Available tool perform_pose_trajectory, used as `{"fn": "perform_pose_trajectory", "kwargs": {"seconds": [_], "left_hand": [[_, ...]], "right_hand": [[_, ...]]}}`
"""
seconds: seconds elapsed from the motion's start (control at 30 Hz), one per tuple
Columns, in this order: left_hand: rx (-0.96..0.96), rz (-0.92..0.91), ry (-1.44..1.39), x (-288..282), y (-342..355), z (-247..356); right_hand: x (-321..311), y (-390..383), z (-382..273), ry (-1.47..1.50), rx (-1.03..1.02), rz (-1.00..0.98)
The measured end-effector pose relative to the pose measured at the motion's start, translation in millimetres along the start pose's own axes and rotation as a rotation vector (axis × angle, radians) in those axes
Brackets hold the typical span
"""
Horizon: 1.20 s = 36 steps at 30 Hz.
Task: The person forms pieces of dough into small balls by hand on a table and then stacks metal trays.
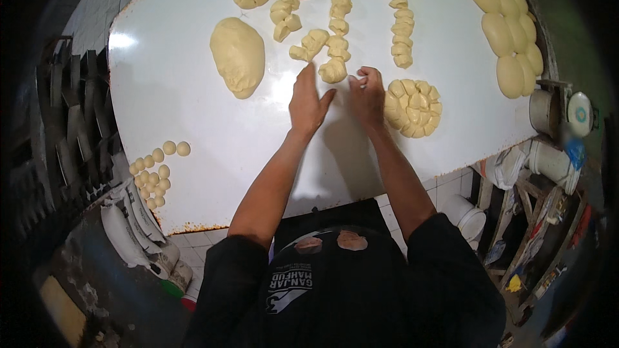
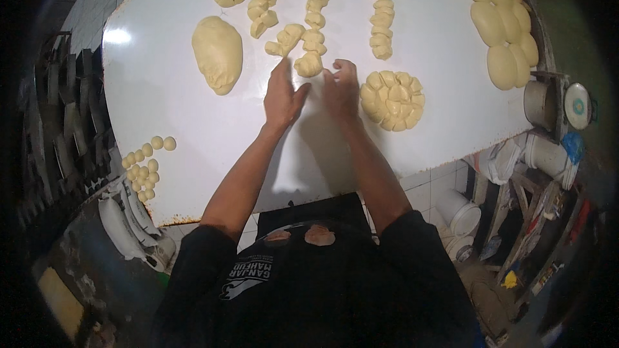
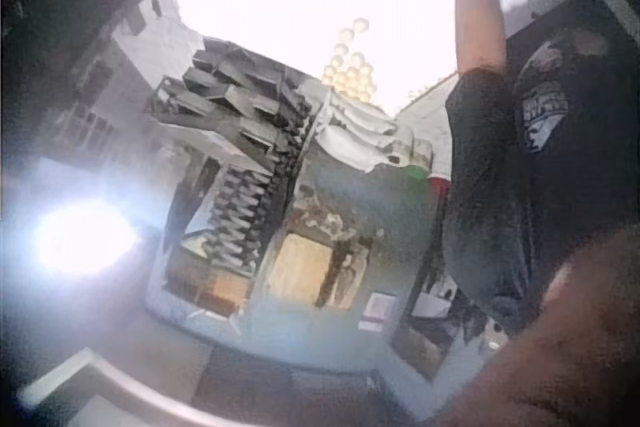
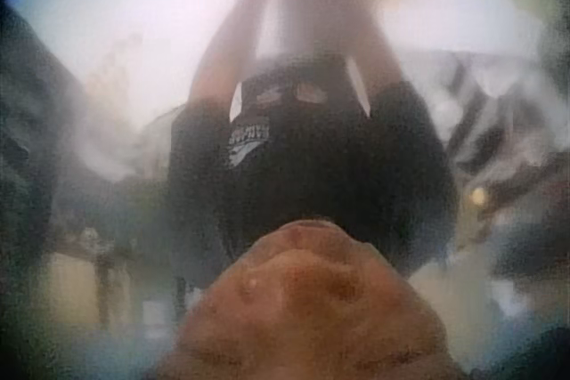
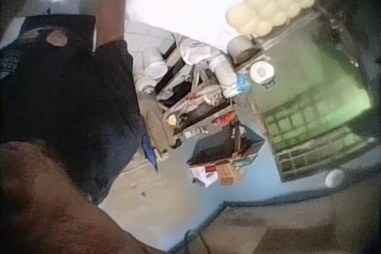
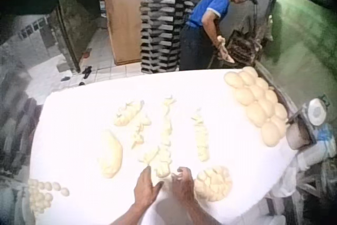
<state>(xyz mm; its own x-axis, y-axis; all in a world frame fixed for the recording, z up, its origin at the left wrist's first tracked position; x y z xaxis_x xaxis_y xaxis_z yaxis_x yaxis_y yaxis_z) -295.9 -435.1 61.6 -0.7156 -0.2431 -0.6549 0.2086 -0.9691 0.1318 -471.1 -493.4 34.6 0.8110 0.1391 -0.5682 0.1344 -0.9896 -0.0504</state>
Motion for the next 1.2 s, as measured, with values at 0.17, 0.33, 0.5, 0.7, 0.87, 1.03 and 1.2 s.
{"fn": "perform_pose_trajectory", "kwargs": {"seconds": [0.17,0.33,0.5,0.7,0.87,1.03,1.2], "left_hand": [[-0.126,-0.119,-0.092,15.1,24.3,-60.7],[-0.019,0.078,-0.265,-42.3,-35.1,-107.0],[-0.712,0.306,-0.33,-176.4,-250.7,-173.5],[-0.326,-0.327,0.477,-226.9,-380.1,-184.2],[-0.186,0.067,0.293,-154.1,-270.2,-159.0],[-0.01,-0.032,0.118,-204.5,-337.0,-184.8],[-0.33,0.146,0.262,-189.5,-253.3,-200.7]], "right_hand": [[46.3,13.1,-86.1,-0.295,-0.655,-0.449],[125.6,31.6,-75.6,-0.57,-0.589,-0.865],[130.1,-94.8,-113.0,-0.114,-0.412,-1.044],[145.2,-195.7,-90.7,-0.497,-1.077,-0.956],[250.4,-148.4,-96.3,-0.524,-0.381,-0.662],[202.8,-213.1,-109.2,-0.511,-0.998,-0.824],[285.8,-177.1,-175.3,-0.429,-0.814,-0.525]]}}
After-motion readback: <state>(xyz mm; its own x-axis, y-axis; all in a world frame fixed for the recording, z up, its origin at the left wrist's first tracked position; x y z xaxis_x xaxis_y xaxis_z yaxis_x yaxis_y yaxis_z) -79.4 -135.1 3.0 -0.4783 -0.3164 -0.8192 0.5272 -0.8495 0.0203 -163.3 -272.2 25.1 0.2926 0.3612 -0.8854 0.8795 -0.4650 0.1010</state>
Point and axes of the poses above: each hand's wrist, its own y-axis towards the middle knuckle, its own x-axis out of the palm, z = x × y, the point moved 9 cm from there along y, towards the middle knuckle, and after that the axes turned 6 degrees about -z, right-handed, at the moved point
